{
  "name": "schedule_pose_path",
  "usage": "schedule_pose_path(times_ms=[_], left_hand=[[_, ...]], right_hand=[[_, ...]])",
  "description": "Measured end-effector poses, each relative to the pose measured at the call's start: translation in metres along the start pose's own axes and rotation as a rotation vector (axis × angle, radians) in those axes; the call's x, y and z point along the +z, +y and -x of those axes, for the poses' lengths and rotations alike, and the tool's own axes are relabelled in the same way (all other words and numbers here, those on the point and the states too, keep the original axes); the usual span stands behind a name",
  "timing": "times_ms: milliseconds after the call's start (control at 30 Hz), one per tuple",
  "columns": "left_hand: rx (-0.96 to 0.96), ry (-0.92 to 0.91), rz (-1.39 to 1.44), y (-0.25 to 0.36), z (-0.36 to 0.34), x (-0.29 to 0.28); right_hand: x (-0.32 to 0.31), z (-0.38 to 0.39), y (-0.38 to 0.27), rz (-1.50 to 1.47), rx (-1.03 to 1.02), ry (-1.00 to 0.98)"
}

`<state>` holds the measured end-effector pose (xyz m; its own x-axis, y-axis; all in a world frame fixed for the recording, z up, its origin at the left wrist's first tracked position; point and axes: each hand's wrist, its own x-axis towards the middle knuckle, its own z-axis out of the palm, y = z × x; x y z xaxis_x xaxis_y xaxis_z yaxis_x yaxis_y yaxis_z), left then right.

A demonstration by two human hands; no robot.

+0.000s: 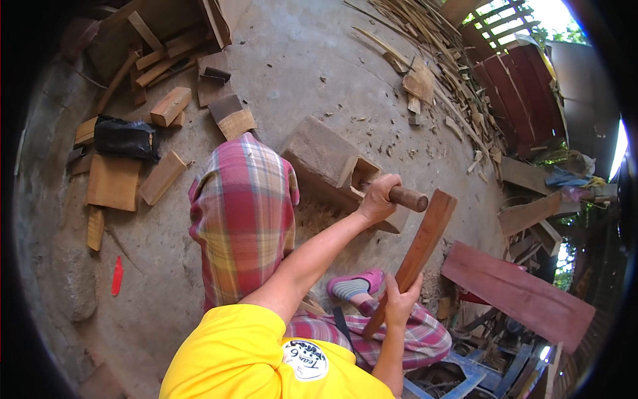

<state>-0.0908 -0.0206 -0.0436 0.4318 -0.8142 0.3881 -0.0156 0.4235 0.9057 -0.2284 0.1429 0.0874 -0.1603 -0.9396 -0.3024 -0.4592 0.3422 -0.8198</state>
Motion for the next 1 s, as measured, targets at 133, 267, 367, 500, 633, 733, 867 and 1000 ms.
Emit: schedule_pose_path(times_ms=[133,267,367,500,633,733,867,1000], left_hand=[[-0.037,0.128,-0.007,-0.001,-0.002,-0.005],[-0.051,0.109,-0.017,-0.002,-0.001,-0.006],[-0.076,0.107,0.001,0.003,-0.001,-0.004],[-0.003,0.088,0.019,0.001,-0.004,-0.003],[0.067,0.054,-0.026,0.0,0.0,0.007],[0.062,0.073,0.0,-0.003,0.001,0.008],[0.01,0.106,-0.016,-0.003,-0.001,0.007],[0.007,0.091,-0.048,-0.002,0.001,0.006]], right_hand=[[-0.011,0.009,-0.004,-0.111,-0.152,0.232],[-0.01,0.007,-0.002,-0.124,-0.41,0.274],[0.005,-0.007,0.006,0.283,-0.338,0.098],[-0.008,-0.004,-0.002,0.129,-0.085,0.024],[-0.015,0.009,-0.016,-0.112,-0.245,0.224],[-0.019,0.006,-0.029,-0.164,-0.499,0.235],[0.009,-0.006,0.001,0.03,-0.324,0.327],[-0.01,-0.008,-0.018,0.103,-0.132,0.038]])
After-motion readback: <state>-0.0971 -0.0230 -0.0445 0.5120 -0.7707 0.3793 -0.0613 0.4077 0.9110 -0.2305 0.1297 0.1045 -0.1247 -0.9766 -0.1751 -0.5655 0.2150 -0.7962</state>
